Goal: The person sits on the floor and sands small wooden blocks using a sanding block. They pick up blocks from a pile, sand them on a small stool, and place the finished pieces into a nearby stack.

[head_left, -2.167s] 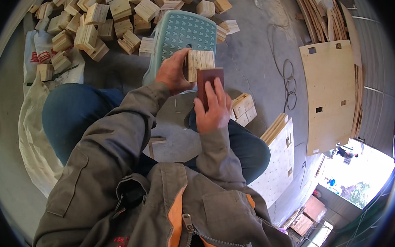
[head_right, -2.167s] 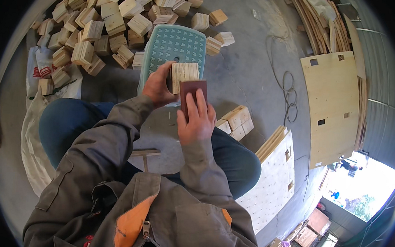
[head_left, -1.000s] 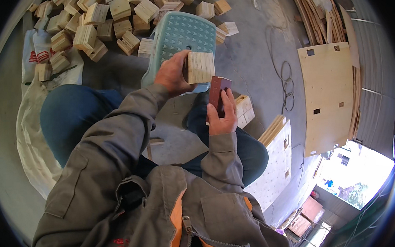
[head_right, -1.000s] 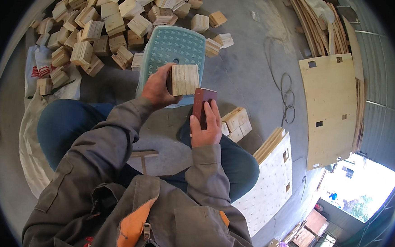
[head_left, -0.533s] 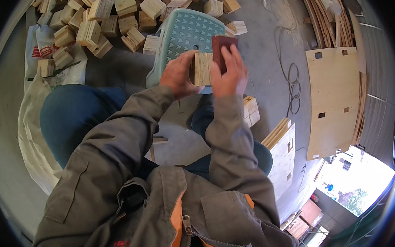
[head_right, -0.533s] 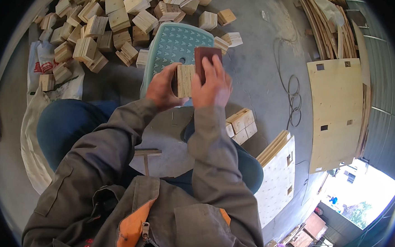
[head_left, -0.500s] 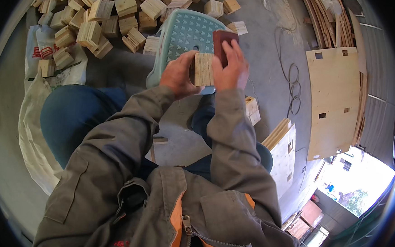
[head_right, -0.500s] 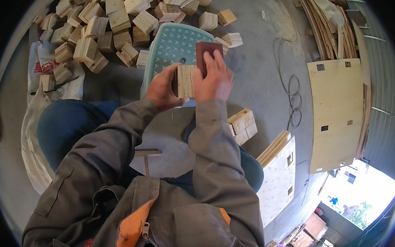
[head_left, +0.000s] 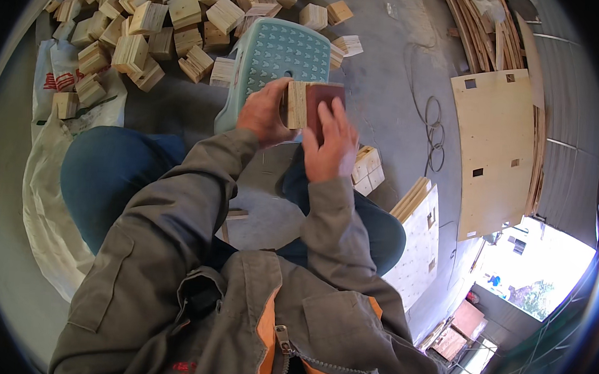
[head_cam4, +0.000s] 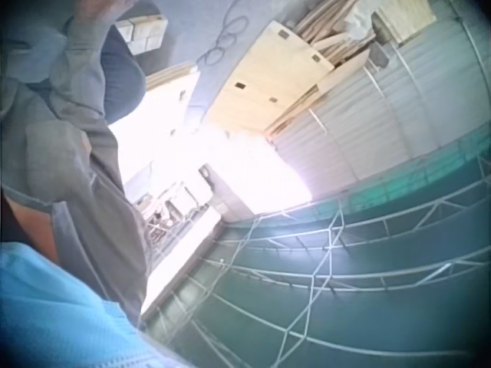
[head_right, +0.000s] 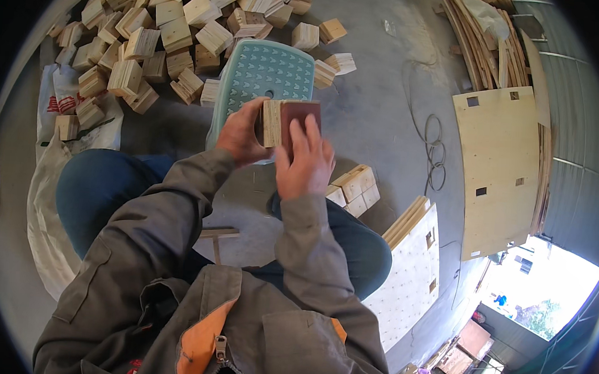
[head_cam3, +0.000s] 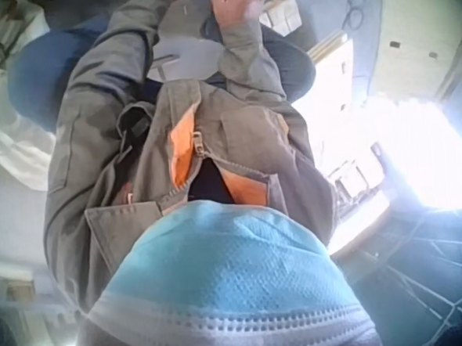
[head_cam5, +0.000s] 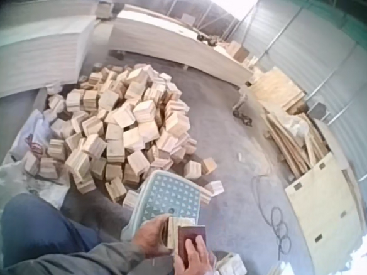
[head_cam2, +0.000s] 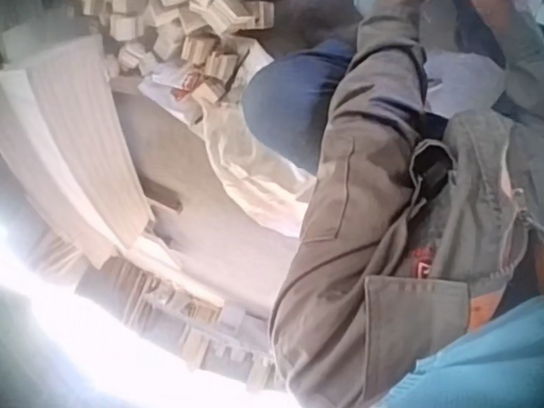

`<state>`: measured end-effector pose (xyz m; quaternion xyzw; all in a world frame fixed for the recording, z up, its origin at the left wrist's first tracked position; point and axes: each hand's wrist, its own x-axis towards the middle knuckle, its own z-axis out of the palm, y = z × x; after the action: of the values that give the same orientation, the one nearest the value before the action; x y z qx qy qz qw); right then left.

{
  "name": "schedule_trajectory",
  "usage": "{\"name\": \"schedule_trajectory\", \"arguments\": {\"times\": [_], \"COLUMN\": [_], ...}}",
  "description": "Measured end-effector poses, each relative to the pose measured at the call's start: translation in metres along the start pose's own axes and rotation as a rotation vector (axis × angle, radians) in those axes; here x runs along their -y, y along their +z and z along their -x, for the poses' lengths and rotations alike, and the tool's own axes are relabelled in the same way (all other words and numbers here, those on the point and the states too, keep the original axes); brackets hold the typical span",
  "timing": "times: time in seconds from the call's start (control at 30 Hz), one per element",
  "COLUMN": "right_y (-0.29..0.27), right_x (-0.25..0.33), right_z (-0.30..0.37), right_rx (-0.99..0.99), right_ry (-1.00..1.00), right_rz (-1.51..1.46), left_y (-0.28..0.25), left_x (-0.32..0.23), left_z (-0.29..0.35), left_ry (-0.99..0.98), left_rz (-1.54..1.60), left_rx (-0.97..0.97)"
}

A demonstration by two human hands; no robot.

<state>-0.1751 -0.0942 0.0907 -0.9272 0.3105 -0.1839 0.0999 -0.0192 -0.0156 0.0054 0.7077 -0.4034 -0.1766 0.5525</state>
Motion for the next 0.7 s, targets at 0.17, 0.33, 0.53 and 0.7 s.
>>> {"name": "schedule_trajectory", "arguments": {"times": [0.17,0.33,0.53,0.7], "right_y": [-0.016,-0.016,0.017,0.037], "right_x": [0.007,0.008,0.0,-0.002], "right_z": [0.065,0.06,0.013,-0.069], "right_rx": [-0.041,-0.128,-0.154,-0.11], "right_ry": [-0.05,-0.055,-0.06,0.026], "right_rz": [-0.083,-0.059,-0.023,0.039], "left_y": [-0.003,-0.003,0.001,0.002], "left_x": [-0.008,-0.004,0.001,0.002], "left_z": [-0.002,-0.002,-0.001,0.001], "left_ry": [-0.017,0.029,-0.007,0.005], "left_rz": [-0.065,-0.023,0.056,0.027], "left_rx": [0.016,-0.004,-0.006,0.015]}}
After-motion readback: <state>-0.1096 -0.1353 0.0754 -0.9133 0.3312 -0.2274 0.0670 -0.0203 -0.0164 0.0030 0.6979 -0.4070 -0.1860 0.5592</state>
